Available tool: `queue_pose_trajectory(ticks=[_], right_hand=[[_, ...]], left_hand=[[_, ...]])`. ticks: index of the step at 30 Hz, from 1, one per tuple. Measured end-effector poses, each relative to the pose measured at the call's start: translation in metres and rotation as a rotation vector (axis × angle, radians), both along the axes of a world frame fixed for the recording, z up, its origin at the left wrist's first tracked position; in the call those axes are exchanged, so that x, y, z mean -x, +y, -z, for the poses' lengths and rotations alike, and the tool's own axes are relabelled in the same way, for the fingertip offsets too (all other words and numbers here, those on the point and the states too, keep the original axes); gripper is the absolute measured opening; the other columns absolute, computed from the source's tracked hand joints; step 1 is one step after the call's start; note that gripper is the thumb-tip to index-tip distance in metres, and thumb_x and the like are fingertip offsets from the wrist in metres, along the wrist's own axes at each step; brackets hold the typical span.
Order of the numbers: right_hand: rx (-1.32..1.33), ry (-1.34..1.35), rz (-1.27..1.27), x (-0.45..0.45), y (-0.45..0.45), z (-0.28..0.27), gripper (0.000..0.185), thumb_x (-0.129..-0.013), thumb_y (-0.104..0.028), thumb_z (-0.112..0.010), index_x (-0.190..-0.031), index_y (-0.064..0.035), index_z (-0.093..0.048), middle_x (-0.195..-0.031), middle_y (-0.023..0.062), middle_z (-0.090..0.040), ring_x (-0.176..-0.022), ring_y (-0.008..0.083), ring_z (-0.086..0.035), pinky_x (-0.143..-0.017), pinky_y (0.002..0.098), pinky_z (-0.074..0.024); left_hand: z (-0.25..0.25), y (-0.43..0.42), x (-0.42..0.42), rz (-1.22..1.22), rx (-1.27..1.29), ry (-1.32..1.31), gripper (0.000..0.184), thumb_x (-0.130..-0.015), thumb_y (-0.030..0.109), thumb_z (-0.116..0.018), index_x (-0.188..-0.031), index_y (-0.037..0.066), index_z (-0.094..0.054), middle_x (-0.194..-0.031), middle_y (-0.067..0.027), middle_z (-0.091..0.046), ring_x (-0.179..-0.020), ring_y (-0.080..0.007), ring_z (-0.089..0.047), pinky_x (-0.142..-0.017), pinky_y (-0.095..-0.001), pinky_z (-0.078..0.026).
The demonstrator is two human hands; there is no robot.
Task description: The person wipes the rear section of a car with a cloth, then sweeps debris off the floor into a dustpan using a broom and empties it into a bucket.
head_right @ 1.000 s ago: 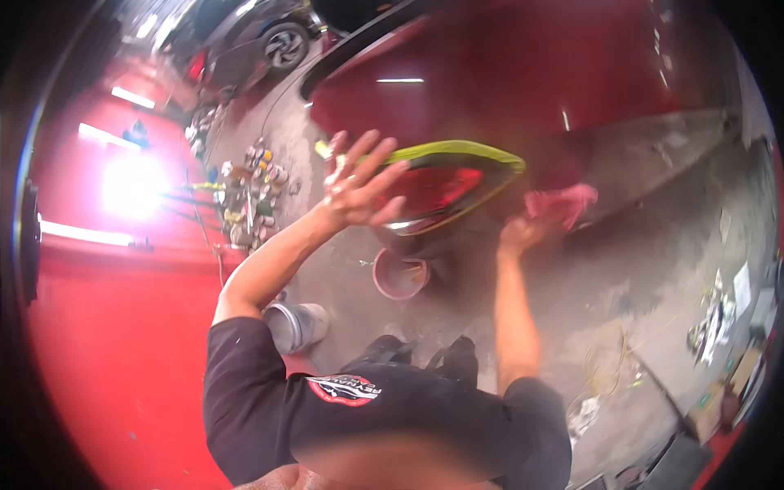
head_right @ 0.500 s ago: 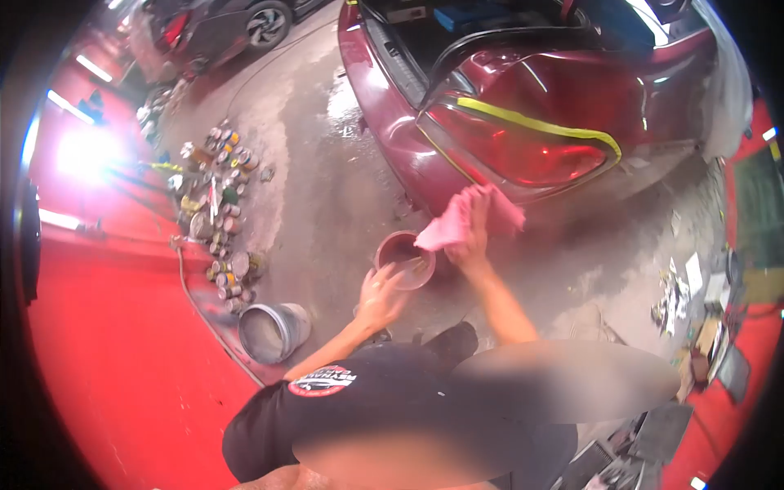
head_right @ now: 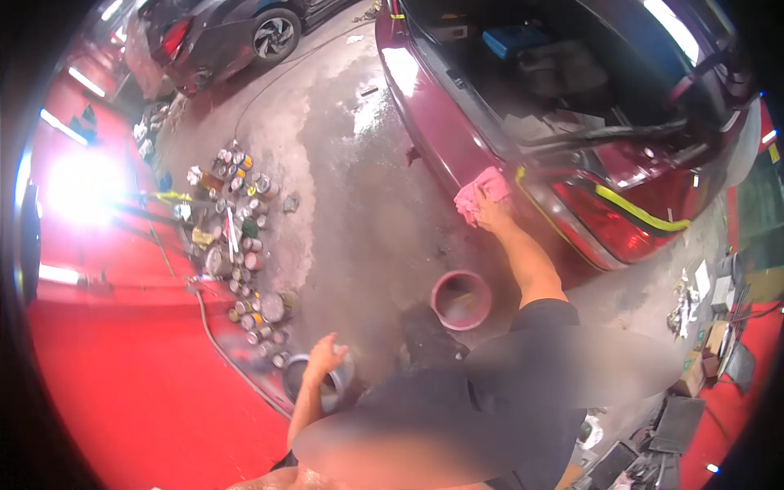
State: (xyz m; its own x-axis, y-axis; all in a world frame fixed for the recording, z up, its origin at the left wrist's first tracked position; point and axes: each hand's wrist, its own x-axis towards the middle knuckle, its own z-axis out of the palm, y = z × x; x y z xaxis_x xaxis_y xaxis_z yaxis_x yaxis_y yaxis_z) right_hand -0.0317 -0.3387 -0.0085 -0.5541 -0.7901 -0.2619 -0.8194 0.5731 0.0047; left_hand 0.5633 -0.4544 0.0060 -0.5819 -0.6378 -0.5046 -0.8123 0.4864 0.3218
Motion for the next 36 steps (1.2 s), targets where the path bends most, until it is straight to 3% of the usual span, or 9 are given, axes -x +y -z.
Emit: queue_pose_trajectory(ticks=[5,7,9,13,18,25,29,33,36], right_hand=[[0.267,-0.075,0.266,0.041,-0.143,0.016,0.109,-0.076,-0.06,-0.068,-0.157,-0.0185,-0.008,-0.163,0.0132,-0.01,-0.13,0.048,-0.045,-0.102,0.0558,-0.0434],[0.505,0.256,0.176,0.075,-0.205,0.048,0.117,-0.07,-0.06,-0.073,-0.157,-0.0168,-0.007,-0.164,0.0129,-0.003,-0.138,0.0443,-0.036,-0.106,0.0557,-0.0397],[0.252,-0.183,0.386,0.097,-0.269,0.03,0.12,-0.069,-0.058,-0.076,-0.156,-0.0146,-0.007,-0.163,0.0129,-0.004,-0.143,0.0404,-0.028,-0.108,0.0563,-0.0377],[0.309,-0.15,0.506,0.145,-0.393,0.042,0.122,-0.069,-0.057,-0.078,-0.156,-0.0149,-0.003,-0.162,0.0124,-0.009,-0.145,0.0389,-0.025,-0.108,0.0582,-0.0375],[0.296,-0.231,0.639,0.196,-0.52,0.024,0.123,-0.07,-0.052,-0.081,-0.156,-0.013,-0.002,-0.16,0.012,-0.016,-0.143,0.036,-0.032,-0.102,0.0552,-0.0444],[0.357,-0.227,0.845,0.286,-0.689,0.041,0.123,-0.071,-0.055,-0.078,-0.156,-0.0123,0.0,-0.158,0.0144,-0.022,-0.139,0.0349,-0.039,-0.099,0.0518,-0.0471],[0.506,-0.037,1.051,0.353,-0.789,0.094,0.128,-0.071,-0.071,-0.069,-0.154,-0.0044,0.001,-0.156,0.0229,-0.02,-0.129,0.051,-0.044,-0.101,0.0629,-0.0415],[0.724,0.148,1.196,0.38,-0.834,0.076,0.122,-0.079,-0.059,-0.069,-0.147,0.0149,0.0,-0.15,0.0414,-0.011,-0.14,0.0512,-0.024,-0.115,0.0519,-0.0255],[0.673,0.407,0.914,0.39,-0.83,0.069,0.101,-0.082,-0.041,-0.067,-0.14,0.0241,-0.016,-0.147,0.0449,-0.015,-0.137,0.0589,-0.021,-0.115,0.0607,-0.0173]], left_hand=[[0.051,-0.104,0.051,-0.069,-0.336,0.137,0.066,-0.09,0.047,-0.063,-0.136,0.002,-0.051,-0.129,-0.0254,-0.059,-0.121,-0.0385,-0.056,-0.104,-0.0427,-0.044],[0.092,-0.151,0.034,-0.322,-0.372,0.136,0.061,-0.091,0.044,-0.062,-0.134,0.001,-0.054,-0.128,-0.0256,-0.06,-0.121,-0.0353,-0.058,-0.104,-0.0402,-0.044],[0.118,-0.19,0.006,-0.598,-0.322,0.085,0.058,-0.092,0.04,-0.062,-0.133,0.0,-0.055,-0.115,-0.0204,-0.067,-0.099,-0.0281,-0.068,-0.087,-0.0352,-0.052],[0.082,-0.294,-0.015,-1.08,-0.617,-0.011,0.044,-0.093,0.039,-0.061,-0.115,0.001,-0.065,-0.083,-0.0047,-0.063,-0.059,-0.0125,-0.054,-0.049,-0.0279,-0.043],[0.056,-0.38,-0.005,-1.501,-0.563,0.167,0.04,-0.094,0.041,-0.058,-0.094,0.003,-0.066,-0.08,-0.006,-0.062,-0.064,-0.0153,-0.056,-0.052,-0.0306,-0.044],[0.086,-0.587,0.1,-1.158,-0.602,0.008,0.039,-0.094,0.04,-0.056,-0.095,0.002,-0.065,-0.083,-0.0077,-0.062,-0.071,-0.017,-0.057,-0.06,-0.033,-0.045],[0.059,-0.77,0.161,-0.944,-0.525,-0.055,0.039,-0.095,0.04,-0.055,-0.096,0.002,-0.064,-0.085,-0.0086,-0.062,-0.075,-0.018,-0.057,-0.065,-0.0343,-0.046],[0.012,-0.978,0.232,-0.777,-0.295,-0.153,0.039,-0.095,0.039,-0.053,-0.096,0.001,-0.063,-0.086,-0.0096,-0.062,-0.079,-0.0189,-0.057,-0.069,-0.0356,-0.047],[0.005,-1.14,0.338,-0.383,-0.017,0.05,0.037,-0.095,0.031,-0.055,-0.103,-0.005,-0.062,-0.093,-0.0129,-0.064,-0.087,-0.0232,-0.057,-0.08,-0.0378,-0.047]])
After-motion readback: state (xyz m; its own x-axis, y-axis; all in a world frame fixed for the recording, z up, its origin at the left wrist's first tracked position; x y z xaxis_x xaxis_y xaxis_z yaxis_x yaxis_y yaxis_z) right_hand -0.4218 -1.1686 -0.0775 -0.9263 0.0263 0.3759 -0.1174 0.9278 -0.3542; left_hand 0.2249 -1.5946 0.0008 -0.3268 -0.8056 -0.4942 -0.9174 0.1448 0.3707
